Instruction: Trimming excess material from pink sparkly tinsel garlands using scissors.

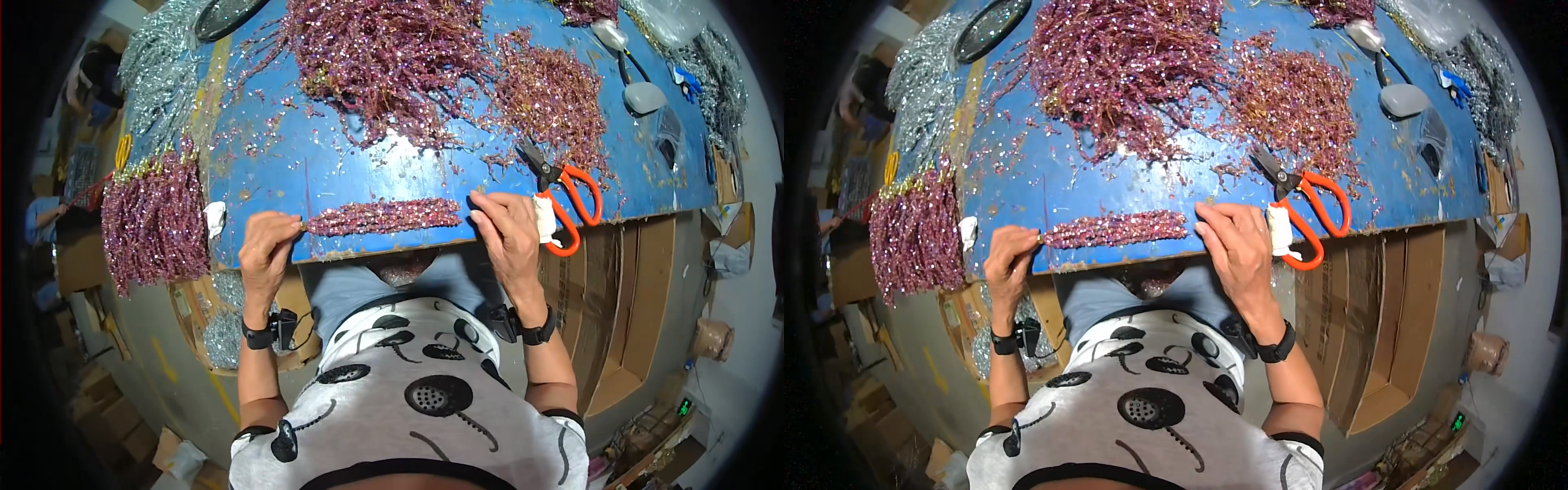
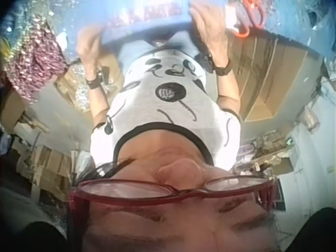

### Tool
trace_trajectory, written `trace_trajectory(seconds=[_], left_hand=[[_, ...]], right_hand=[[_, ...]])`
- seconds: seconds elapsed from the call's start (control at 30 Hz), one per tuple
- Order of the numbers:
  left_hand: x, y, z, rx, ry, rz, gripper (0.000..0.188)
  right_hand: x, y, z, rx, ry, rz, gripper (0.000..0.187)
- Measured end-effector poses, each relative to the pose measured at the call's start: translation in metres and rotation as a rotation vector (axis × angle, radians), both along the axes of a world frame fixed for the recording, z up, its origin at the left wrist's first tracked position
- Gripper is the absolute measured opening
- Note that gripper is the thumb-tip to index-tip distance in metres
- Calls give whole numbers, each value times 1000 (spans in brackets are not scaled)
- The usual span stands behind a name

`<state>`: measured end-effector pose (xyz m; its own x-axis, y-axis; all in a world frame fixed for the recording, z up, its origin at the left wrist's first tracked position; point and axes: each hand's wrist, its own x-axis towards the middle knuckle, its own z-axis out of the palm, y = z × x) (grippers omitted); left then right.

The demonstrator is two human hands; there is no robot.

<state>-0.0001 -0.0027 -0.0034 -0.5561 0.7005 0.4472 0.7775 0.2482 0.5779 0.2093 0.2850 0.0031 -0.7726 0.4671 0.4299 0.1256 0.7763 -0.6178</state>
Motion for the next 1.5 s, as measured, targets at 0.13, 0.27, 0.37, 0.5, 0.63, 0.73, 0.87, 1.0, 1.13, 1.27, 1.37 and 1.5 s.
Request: trace_trajectory(seconds=[0.13,0.27,0.37,0.5,0.63,0.73,0.87,1.0,1.13,1.27,1.37,1.5], left_hand=[[1,0,-1,1,-6,-2,26],[2,-1,-1,-4,-4,9,26],[1,-1,-1,-1,-6,7,26],[2,0,1,-3,-10,7,26],[1,-2,0,-5,-6,-3,25],[1,0,-1,-7,-6,-1,24],[2,0,-2,2,-21,8,24],[4,-3,6,-34,-29,-9,28],[18,5,21,-57,-11,140,39],[41,71,50,-127,129,-191,48],[58,123,45,-149,103,-308,54],[64,146,22,-184,31,-329,48]], right_hand=[[-6,0,1,46,-67,17,21],[-10,1,-1,26,-85,12,15],[-11,1,1,25,-98,13,13],[-12,3,-1,2,-55,14,11],[-11,3,0,5,-60,23,11],[-11,3,0,30,-63,21,10],[-1,11,13,94,-32,-37,13],[41,36,22,198,-64,-325,24],[77,58,11,163,-118,-349,35],[74,60,19,121,-194,-324,43],[78,76,13,127,-203,-233,48],[78,83,28,126,-235,-186,51]])
